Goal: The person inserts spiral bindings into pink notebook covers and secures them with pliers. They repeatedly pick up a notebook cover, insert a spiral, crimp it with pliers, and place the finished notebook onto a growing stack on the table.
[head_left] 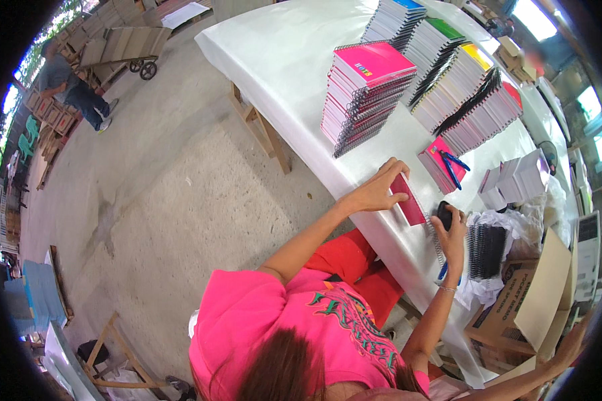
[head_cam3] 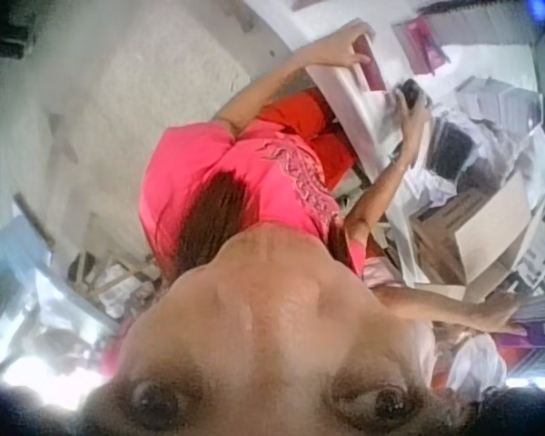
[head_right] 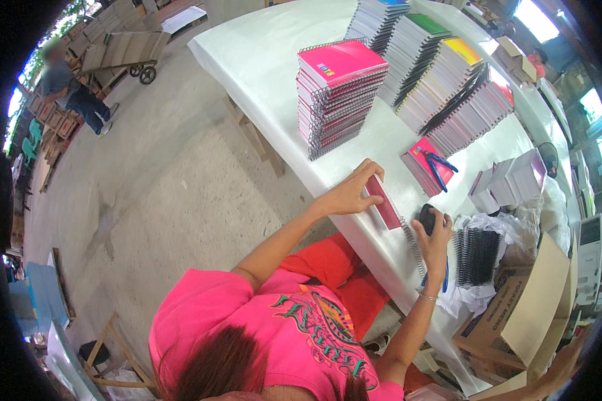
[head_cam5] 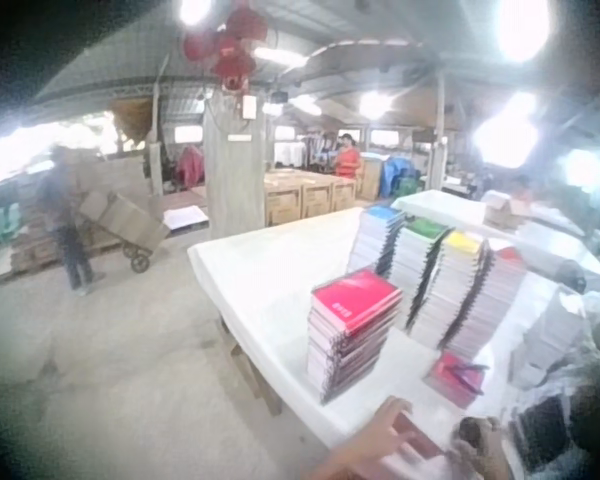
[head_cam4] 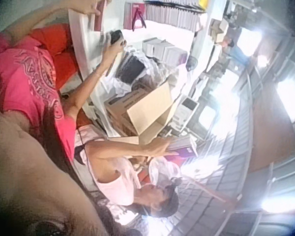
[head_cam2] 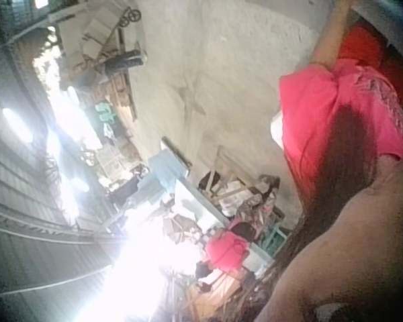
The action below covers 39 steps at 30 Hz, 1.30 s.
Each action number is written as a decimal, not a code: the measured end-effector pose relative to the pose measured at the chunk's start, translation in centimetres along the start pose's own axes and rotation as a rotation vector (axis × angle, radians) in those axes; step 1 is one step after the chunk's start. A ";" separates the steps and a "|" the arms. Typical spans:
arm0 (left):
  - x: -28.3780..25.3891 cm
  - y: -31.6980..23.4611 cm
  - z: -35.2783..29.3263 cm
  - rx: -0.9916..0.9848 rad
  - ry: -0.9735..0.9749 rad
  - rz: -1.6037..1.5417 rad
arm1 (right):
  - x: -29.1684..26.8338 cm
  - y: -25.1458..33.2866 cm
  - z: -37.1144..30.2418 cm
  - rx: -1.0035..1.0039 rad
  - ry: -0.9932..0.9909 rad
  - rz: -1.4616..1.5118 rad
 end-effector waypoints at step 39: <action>1.2 3.8 0.0 -0.112 0.086 -0.178 | -1.9 4.6 -4.0 -0.030 0.389 1.080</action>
Point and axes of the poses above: each hand's wrist, its own z-axis towards the middle knuckle, its own x-axis out of the palm, y = z × x, the point moved 2 cm from there along z, towards the middle knuckle, and after that the axes turned 3 degrees about x, right-handed, at the moved point
